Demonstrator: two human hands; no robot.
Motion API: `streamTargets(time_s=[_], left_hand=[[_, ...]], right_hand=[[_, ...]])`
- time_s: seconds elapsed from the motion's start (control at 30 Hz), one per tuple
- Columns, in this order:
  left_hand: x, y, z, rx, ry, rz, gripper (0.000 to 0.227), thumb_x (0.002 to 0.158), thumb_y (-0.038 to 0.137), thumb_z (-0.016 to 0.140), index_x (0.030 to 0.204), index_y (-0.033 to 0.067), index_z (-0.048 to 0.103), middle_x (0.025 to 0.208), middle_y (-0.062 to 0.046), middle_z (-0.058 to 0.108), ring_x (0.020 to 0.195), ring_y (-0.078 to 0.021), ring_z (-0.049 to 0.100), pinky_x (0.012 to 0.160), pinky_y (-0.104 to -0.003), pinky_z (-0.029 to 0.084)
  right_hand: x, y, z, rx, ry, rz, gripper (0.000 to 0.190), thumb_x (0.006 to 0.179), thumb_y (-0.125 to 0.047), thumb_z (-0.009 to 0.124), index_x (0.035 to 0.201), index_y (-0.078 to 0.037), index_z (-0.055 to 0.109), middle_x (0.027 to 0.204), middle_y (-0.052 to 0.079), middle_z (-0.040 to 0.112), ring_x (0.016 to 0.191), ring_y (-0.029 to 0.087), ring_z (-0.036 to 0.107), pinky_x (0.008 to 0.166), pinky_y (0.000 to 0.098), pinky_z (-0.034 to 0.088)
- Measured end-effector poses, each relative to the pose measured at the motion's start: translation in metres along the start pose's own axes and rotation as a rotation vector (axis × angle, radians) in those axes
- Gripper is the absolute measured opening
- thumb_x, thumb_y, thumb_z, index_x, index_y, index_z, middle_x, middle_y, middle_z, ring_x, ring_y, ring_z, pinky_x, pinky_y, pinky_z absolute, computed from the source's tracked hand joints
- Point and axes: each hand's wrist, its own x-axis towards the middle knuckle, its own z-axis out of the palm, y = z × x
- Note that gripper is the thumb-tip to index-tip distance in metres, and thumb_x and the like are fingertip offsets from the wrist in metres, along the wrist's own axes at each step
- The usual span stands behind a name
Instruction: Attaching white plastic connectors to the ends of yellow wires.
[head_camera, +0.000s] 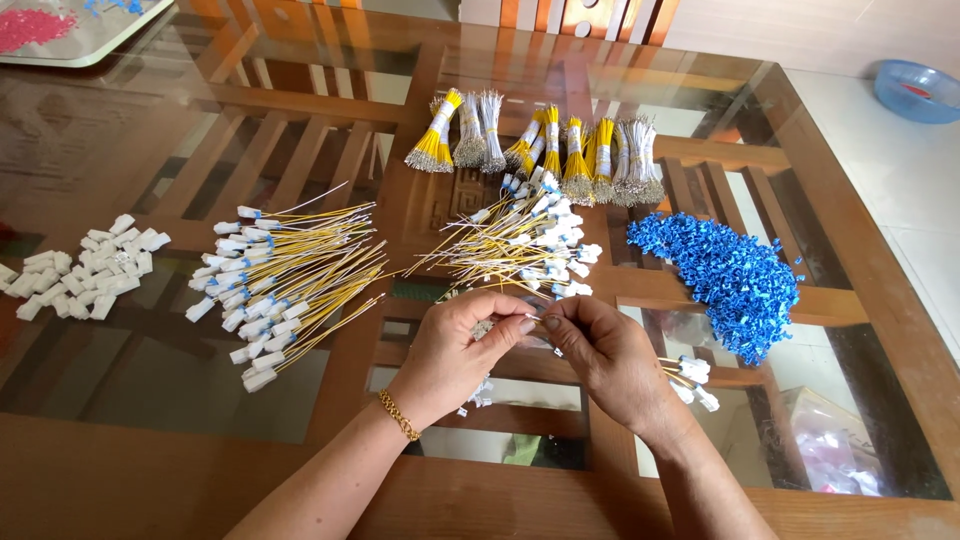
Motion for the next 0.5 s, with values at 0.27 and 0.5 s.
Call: streamTargets(time_s=[0.27, 0.5], left_hand=[[0.004, 0.009, -0.001, 0.162, 0.006, -0.146, 0.011, 0.093, 0.017, 0.073, 0.093, 0.0066, 0.077, 0.087, -0.003, 0.079, 0.079, -0.0098, 0.073, 0.068, -0.028, 0.057], [-0.007, 0.001, -0.014, 0.057, -0.033, -0.005, 0.018, 0.099, 0.023, 0.072, 0.104, 0.0056, 0.073, 0.098, -0.004, 0.077, 0.089, -0.0119, 0.072, 0.079, -0.026, 0.058]], right_hand=[[0.001, 0.011, 0.003, -0.041, 0.027, -0.106, 0.021, 0.091, -0.018, 0.072, 0.108, -0.004, 0.072, 0.093, 0.001, 0.078, 0.085, 0.006, 0.068, 0.076, 0.0242, 0.057], [-0.003, 0.019, 0.004, 0.169, 0.021, -0.178, 0.014, 0.097, -0.012, 0.071, 0.107, -0.002, 0.07, 0.095, 0.0, 0.074, 0.086, 0.005, 0.064, 0.077, 0.0216, 0.055]])
